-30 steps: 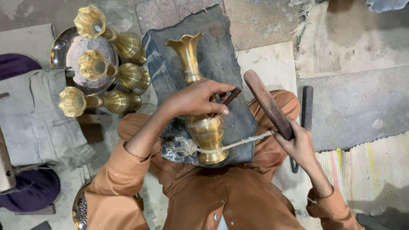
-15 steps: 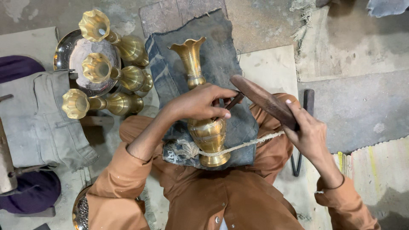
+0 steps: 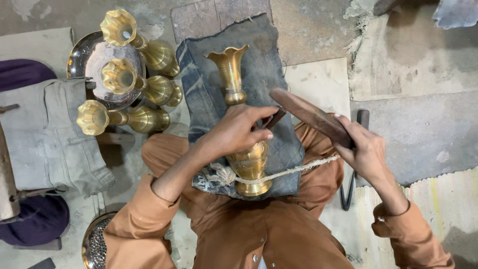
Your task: The person sits on the floor and uses a hammer and chisel to engrave a decorative pattern into a brass vase. They repeatedly strike the chisel against the vase's surface to create indentations.
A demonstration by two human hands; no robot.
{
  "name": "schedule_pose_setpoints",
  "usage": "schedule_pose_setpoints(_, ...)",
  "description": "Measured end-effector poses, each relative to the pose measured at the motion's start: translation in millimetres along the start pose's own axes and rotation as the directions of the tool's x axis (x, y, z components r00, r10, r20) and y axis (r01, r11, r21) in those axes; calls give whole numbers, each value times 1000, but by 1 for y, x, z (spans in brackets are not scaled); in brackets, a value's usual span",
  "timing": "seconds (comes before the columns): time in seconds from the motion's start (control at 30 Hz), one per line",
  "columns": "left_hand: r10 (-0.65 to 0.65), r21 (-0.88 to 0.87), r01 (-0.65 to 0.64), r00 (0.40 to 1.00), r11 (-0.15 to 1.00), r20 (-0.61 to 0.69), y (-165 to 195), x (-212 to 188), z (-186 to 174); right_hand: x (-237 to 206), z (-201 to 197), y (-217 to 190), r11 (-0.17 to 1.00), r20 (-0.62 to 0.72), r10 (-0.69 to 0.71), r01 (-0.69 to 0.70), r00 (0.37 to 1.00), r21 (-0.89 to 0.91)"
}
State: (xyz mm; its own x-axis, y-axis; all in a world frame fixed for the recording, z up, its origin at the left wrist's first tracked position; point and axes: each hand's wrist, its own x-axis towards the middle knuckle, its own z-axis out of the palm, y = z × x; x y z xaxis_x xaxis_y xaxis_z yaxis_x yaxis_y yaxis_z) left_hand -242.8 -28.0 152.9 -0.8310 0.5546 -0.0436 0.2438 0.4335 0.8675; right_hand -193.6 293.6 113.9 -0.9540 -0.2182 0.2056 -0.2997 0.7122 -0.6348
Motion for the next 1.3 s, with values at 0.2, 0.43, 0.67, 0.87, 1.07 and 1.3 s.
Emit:
schedule_pose_setpoints(0.2,-6,30,8,997,1000,-75,4,-7,3,-2,1,-1,995,43,62,-58,997,-86)
schedule_pose_setpoints(0.43,5,51,-11,993,999,116,4,4,-5,-14,7,-3,999,12,11,-10,1000,-40)
schedule_pose_setpoints(0.67,51,10,-56,958,998,282,7,16,-10,-18,10,-5,976,-28,190,-186,981,113)
schedule_pose_setpoints(0.87,66,10,-67,992,998,112,7,-2,-8,-2,0,0,995,-12,100,-100,995,26)
schedule_pose_setpoints(1.07,-72,7,72,995,997,-73,14,-19,2,20,-15,3,1000,61,21,-21,998,2)
schedule_pose_setpoints(1.3,-40,-25,33,927,999,-374,25,-42,16,50,-32,-10,992,164,-119,125,979,-24)
